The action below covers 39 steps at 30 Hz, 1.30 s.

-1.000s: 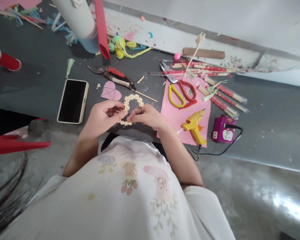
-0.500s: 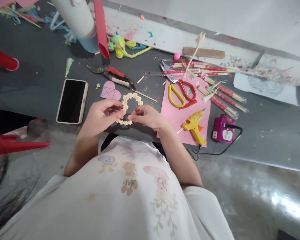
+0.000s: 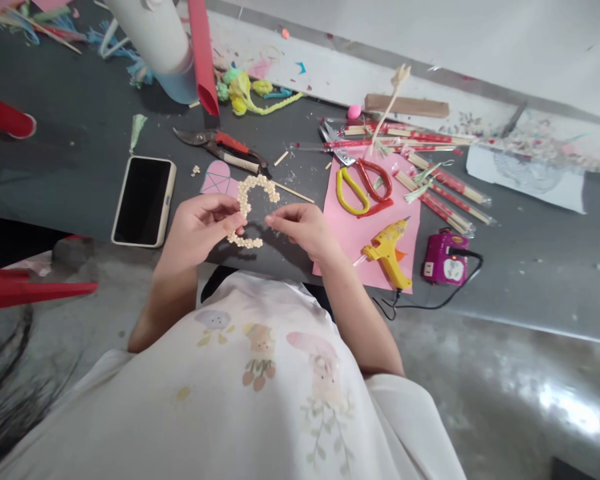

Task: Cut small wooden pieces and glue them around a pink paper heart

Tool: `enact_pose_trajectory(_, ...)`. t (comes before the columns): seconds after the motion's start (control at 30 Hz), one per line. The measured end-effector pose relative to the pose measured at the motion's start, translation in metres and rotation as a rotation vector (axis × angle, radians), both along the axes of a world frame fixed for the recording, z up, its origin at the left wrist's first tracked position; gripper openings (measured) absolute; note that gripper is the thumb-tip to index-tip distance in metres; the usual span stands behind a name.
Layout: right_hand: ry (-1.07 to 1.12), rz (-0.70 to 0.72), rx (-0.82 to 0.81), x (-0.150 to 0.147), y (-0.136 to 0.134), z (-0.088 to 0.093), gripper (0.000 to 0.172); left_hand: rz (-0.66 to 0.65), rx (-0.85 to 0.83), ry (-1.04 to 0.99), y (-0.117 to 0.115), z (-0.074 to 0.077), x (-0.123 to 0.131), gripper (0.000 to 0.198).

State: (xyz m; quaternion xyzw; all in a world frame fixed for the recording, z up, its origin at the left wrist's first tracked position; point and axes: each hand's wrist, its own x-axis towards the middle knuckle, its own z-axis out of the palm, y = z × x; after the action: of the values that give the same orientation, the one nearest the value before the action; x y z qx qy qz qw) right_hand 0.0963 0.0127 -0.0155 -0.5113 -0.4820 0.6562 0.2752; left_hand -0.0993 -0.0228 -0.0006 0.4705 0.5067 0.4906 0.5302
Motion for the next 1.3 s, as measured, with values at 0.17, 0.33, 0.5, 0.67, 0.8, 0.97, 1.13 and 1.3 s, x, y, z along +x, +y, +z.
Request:
enact_pose_trajectory(0.17, 0.054, 0.013, -0.037, -0.011, -0.001, 0.008, 0.035, 0.038, -0.111, -0.215, 0.004, -0.002, 0.003, 0.026)
enact_pose_trajectory(0.33, 0.027, -0.058, 0.109, -0.017, -0.007, 0.009, 0.031, 0.07, -0.199, -0.335, 0.005, -0.002, 0.004, 0.035)
enact_pose_trajectory(0.5, 0.096, -0.043, 0.202, -0.022, -0.008, 0.014, 0.03, 0.08, -0.187, -0.337, 0.004, -0.004, 0.005, 0.038)
enact_pose_trajectory(0.67, 0.112, 0.102, 0.076, -0.021, 0.003, 0.008, 0.035, 0.077, -0.19, -0.331, 0.003, -0.005, 0.009, 0.036)
enact_pose_trajectory(0.8, 0.136, 0.18, 0.018, -0.019, 0.011, 0.003, 0.036, 0.103, -0.228, -0.35, 0.002, -0.008, 0.012, 0.039)
enact_pose_trajectory(0.97, 0.153, 0.252, -0.015, -0.02, 0.016, 0.005, 0.037, 0.114, -0.246, -0.357, 0.001, -0.011, 0.015, 0.037)
enact_pose_trajectory(1.13, 0.169, 0.254, -0.005, -0.021, 0.016, 0.007, 0.03, 0.115, -0.269, -0.377, 0.002, -0.012, 0.017, 0.037)
enact_pose_trajectory(1.3, 0.231, 0.109, -0.028, -0.01, 0.015, 0.006, 0.027, 0.121, -0.27, -0.383, 0.002, -0.01, 0.017, 0.038)
